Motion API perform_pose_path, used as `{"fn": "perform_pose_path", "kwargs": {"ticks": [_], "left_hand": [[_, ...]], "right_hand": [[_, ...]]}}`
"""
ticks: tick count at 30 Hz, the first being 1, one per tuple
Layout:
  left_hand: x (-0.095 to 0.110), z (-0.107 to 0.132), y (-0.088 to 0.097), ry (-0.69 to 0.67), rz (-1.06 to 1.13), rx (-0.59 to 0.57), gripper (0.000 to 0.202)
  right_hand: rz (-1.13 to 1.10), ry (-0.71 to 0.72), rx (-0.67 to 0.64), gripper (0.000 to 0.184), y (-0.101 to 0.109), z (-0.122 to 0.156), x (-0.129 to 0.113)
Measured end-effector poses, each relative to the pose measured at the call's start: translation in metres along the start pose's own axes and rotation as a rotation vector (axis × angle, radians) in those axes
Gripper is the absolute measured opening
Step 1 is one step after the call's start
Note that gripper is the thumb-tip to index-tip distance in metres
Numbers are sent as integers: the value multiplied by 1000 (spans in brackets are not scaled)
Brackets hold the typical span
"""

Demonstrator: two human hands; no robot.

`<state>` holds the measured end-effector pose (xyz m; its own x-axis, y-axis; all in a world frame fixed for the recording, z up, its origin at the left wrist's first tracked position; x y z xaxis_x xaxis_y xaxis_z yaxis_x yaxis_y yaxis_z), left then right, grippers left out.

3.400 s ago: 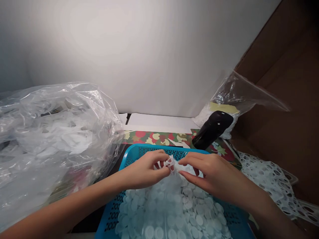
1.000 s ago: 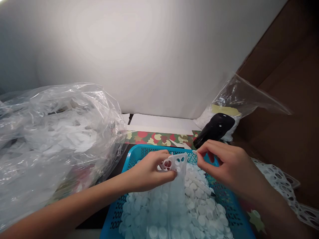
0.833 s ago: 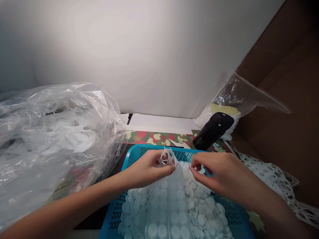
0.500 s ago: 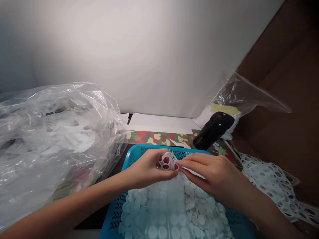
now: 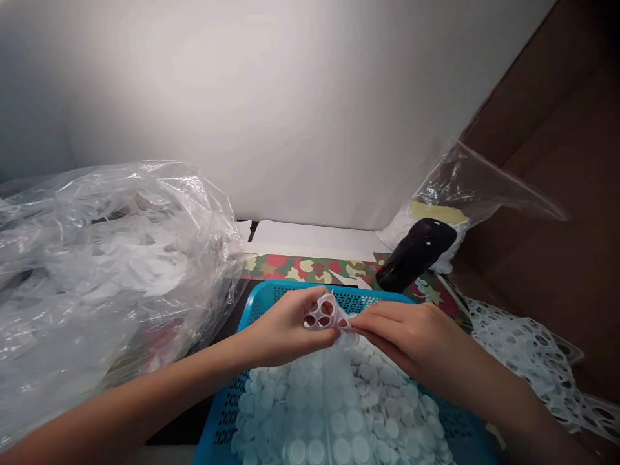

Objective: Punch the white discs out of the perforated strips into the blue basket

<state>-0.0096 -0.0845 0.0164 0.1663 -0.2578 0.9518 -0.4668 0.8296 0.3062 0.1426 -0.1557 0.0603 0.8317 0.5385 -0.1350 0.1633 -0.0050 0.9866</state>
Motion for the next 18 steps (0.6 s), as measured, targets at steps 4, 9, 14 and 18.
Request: {"fn": "perform_pose_path", "kwargs": {"ticks": [4,9,14,18], "left_hand": [[0,0,-1,14,-15,-21,6],[1,0,-1,35,-54,-31,8],[2,0,-1,36,-119,-60,9],[1,1,-1,40,-128,-79,11]], "right_hand": [[12,-30,15,22,-4,-1,0],[-44,-116,39,14,-6,-3,7],[-178,-205,-83,10,-2,-4,15],[-287,-223,-174,10,6,-4,16]]}}
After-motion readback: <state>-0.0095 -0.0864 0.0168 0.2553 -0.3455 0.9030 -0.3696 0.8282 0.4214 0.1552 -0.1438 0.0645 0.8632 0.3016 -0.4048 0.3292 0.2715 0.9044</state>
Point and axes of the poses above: each hand's wrist, its own z-axis away from the middle knuckle, its own y-axis out of the back of the hand, x = y × z, the point moved 3 cm from there along -z, towards the middle knuckle, and after that the axes turned 8 degrees about -x, right-handed, at the moved point
